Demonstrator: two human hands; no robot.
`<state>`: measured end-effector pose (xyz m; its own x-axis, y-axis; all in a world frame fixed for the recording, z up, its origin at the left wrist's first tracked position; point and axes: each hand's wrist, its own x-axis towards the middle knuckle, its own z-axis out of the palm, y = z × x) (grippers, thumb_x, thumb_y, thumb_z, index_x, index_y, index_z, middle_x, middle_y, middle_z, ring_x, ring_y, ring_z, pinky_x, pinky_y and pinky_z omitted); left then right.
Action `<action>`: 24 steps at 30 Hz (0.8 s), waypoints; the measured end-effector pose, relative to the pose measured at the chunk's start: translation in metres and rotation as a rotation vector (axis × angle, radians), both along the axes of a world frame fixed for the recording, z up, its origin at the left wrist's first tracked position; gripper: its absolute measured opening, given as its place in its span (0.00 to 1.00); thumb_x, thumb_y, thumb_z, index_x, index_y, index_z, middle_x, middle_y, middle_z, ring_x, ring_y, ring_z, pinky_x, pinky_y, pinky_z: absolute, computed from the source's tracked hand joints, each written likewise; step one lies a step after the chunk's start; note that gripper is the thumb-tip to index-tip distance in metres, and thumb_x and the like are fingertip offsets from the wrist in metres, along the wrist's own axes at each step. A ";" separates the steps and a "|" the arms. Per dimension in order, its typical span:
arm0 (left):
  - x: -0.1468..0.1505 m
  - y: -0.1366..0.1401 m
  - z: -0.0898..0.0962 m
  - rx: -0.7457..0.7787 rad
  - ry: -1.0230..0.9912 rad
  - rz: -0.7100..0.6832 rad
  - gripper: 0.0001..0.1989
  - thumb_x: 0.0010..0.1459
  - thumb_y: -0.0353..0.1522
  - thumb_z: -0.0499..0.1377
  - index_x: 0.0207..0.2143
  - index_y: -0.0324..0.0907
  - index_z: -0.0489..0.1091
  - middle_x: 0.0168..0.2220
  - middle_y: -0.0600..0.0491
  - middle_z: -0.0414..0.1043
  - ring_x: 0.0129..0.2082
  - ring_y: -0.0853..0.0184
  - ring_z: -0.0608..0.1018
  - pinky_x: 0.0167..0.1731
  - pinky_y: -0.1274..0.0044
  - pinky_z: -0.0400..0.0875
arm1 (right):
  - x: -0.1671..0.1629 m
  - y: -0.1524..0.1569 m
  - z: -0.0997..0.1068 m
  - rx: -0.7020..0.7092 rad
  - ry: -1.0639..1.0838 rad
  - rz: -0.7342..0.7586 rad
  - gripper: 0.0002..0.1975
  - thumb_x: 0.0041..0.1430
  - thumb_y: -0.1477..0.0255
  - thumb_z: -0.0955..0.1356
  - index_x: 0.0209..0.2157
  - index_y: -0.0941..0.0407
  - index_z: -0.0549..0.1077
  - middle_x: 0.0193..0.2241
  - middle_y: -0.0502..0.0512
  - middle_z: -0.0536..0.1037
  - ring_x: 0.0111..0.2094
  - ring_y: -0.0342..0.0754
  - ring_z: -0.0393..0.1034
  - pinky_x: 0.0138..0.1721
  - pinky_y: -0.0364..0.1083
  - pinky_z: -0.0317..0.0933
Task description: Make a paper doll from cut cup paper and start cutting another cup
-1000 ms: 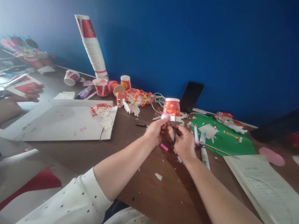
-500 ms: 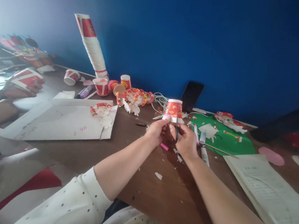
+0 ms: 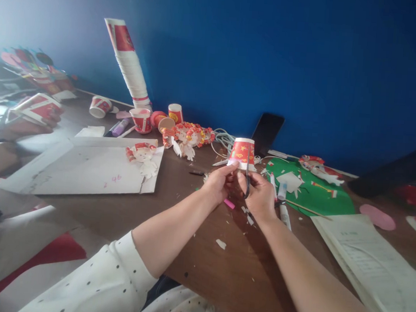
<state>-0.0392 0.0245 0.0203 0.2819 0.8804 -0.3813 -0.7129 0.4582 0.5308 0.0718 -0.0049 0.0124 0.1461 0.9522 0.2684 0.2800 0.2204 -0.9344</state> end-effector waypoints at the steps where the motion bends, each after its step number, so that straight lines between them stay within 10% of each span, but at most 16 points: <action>1: 0.000 0.000 -0.001 0.009 -0.018 -0.009 0.15 0.53 0.33 0.63 0.21 0.38 0.61 0.16 0.61 0.55 0.13 0.81 0.57 0.13 0.86 0.49 | 0.000 0.000 0.001 -0.003 0.001 -0.008 0.17 0.51 0.60 0.72 0.34 0.59 0.79 0.21 0.51 0.74 0.23 0.44 0.66 0.25 0.42 0.61; 24: -0.009 0.005 -0.001 0.036 -0.033 -0.035 0.17 0.49 0.39 0.67 0.22 0.38 0.64 0.15 0.62 0.53 0.13 0.80 0.56 0.14 0.84 0.56 | -0.008 -0.001 -0.005 -0.102 0.182 0.070 0.19 0.48 0.58 0.73 0.38 0.57 0.78 0.29 0.54 0.80 0.25 0.45 0.71 0.29 0.45 0.66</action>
<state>-0.0483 0.0298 0.0192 0.3252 0.8825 -0.3398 -0.7141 0.4647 0.5236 0.0642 -0.0062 0.0077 0.1161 0.9825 0.1457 0.0921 0.1354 -0.9865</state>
